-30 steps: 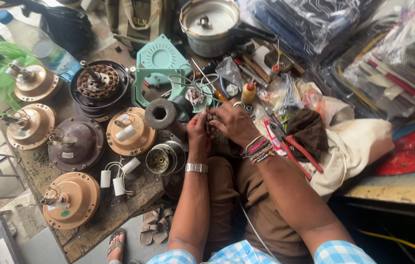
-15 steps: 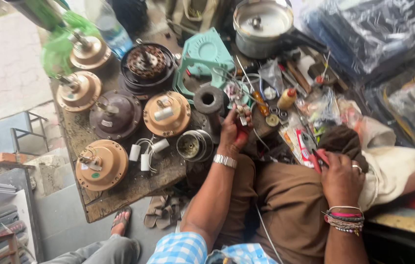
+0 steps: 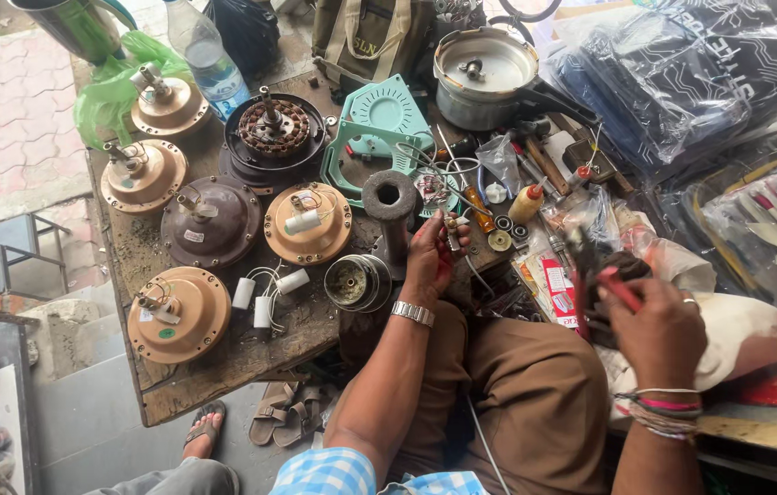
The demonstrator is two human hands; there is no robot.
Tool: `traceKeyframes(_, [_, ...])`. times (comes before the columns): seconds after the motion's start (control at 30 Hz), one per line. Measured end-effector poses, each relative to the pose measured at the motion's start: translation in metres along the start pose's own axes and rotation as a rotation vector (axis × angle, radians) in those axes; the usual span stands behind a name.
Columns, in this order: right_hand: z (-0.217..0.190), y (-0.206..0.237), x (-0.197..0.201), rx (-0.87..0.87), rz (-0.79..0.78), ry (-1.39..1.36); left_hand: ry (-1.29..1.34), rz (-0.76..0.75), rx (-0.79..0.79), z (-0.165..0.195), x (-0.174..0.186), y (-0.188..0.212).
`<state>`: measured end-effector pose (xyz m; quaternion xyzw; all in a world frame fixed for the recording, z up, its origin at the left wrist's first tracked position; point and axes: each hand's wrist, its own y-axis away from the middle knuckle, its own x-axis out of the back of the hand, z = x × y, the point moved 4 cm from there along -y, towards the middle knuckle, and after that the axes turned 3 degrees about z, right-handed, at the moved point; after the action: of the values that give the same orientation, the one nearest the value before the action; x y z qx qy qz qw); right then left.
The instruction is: The person sits cross-legged at a cluttered workbench, handling small electrical components and wires. They use pliers to strip and cut wires, then insert them into a cylindrical metal housing, manipulating the internal connections by hand.
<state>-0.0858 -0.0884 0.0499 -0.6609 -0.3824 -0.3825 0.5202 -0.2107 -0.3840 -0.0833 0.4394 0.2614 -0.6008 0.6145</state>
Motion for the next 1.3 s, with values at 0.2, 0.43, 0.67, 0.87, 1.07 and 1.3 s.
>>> traceKeyframes(0.2, [-0.062, -0.049, -0.008, 0.01, 0.083, -0.994, -0.077, 0.01, -0.007, -0.007, 0.002, 0.004])
traceKeyframes(0.43, [-0.129, -0.011, -0.023, 0.686, 0.441, -0.725, 0.034, 0.037, -0.062, -0.011, 0.006, -0.002])
traceKeyframes(0.67, [-0.093, -0.023, -0.025, 0.164, 0.503, -1.218, -0.033, -0.008, -0.027, -0.013, 0.005, 0.0])
traceKeyframes(0.87, [-0.078, -0.023, -0.041, -0.16, 0.497, -1.566, -0.008, -0.007, -0.022, -0.016, 0.011, 0.006])
traceKeyframes(1.07, [-0.104, -0.01, -0.037, 0.298, 0.527, -0.895, 0.027, 0.003, 0.009, -0.021, 0.008, 0.005])
traceKeyframes(1.3, [-0.082, -0.026, -0.09, -0.249, 0.064, -1.435, 0.057, -0.019, -0.043, -0.009, 0.012, 0.002])
